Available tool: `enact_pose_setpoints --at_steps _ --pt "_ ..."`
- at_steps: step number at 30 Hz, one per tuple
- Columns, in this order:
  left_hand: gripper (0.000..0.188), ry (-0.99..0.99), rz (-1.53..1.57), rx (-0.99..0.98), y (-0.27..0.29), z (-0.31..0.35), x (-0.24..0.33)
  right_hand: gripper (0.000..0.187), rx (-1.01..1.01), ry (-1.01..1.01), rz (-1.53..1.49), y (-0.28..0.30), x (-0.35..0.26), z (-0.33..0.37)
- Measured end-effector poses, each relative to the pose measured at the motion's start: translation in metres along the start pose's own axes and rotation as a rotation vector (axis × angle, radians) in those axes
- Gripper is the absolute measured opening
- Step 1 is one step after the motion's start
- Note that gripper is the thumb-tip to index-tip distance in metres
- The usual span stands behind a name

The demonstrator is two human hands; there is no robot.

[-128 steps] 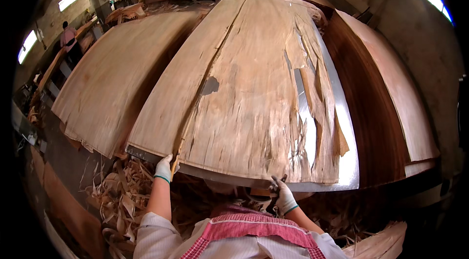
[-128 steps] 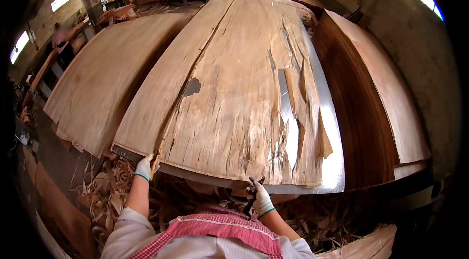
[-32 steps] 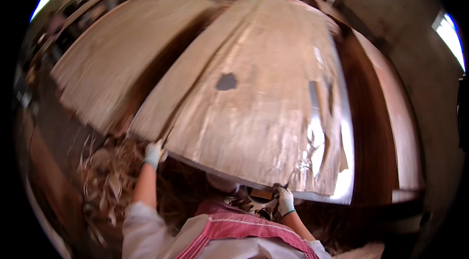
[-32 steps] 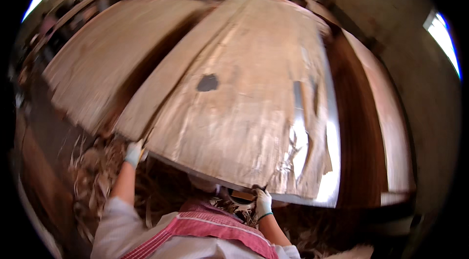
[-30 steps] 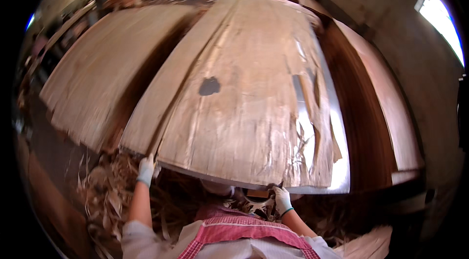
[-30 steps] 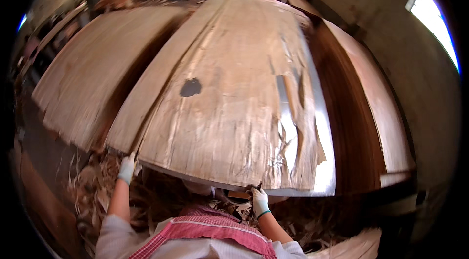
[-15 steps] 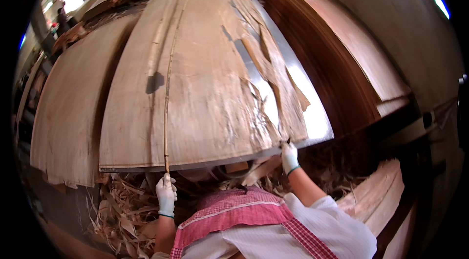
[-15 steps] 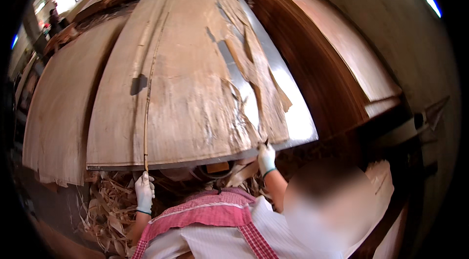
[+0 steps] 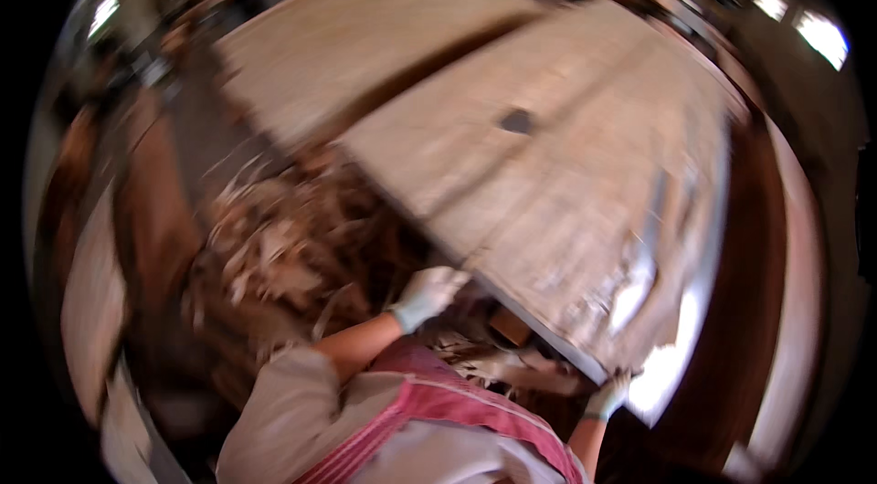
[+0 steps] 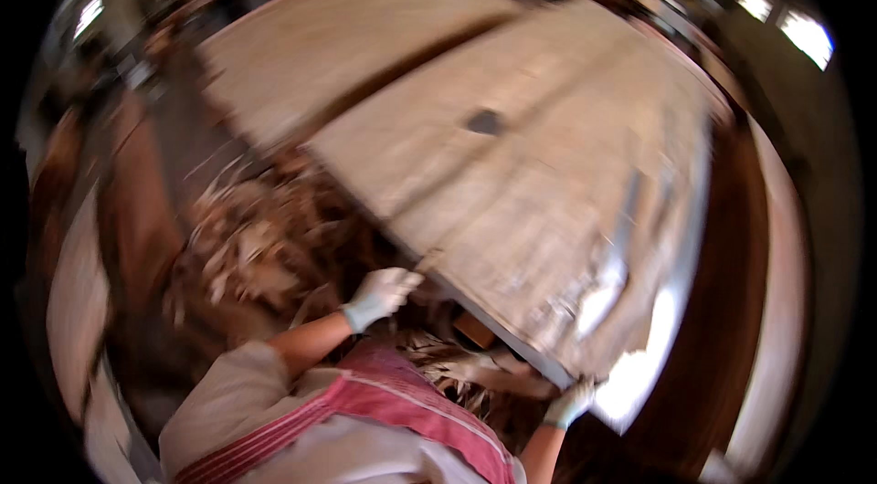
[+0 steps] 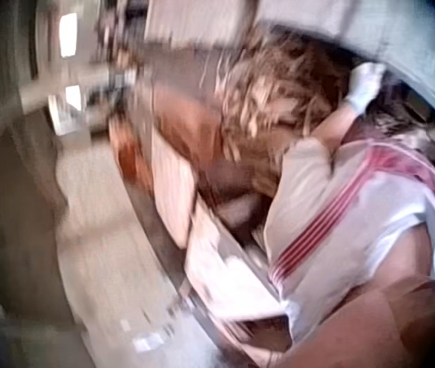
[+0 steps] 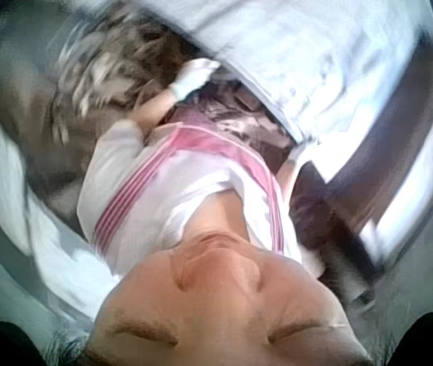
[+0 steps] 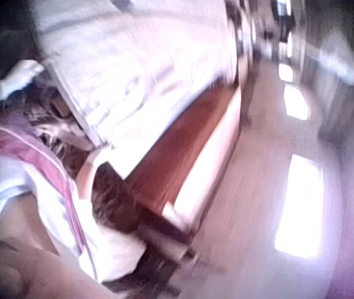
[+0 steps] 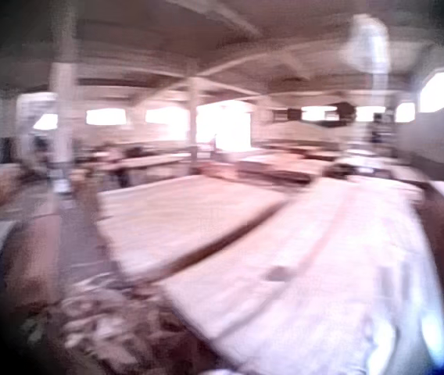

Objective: The person uses a knife to peel thin layers of wood veneer from large sheets in a workshop. They lift the veneer, scrape the surface, and stack the peeled sheets on a table while other workers are visible in the background.

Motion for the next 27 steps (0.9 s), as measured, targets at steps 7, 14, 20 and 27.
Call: enact_pose_setpoints --at_steps 7,14,20,27 --pt "0.052 -0.051 -0.063 0.126 0.056 0.079 -0.031 0.056 -0.706 0.903 0.826 -0.187 -0.088 0.128" --pt "0.040 -0.030 -0.145 0.156 0.201 0.216 -0.071 0.052 -0.940 -0.033 0.243 -0.425 -0.138 0.292" --pt "0.029 0.144 -0.351 0.388 0.357 0.347 -0.133 0.042 -1.049 -0.016 0.266 -0.573 -0.151 0.479" --pt "0.024 0.639 -0.227 0.694 0.432 0.524 -0.261 0.044 -1.402 0.180 0.517 -0.691 -0.095 0.665"
Point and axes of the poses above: each hand's wrist, its own z-axis away from the middle knuckle, its own y-axis out of the back of the hand, x = y × z, the point moved 8 cm from there along -z, towards the middle knuckle, and after that the axes turned 14 degrees about z, right-handed, at the moved point
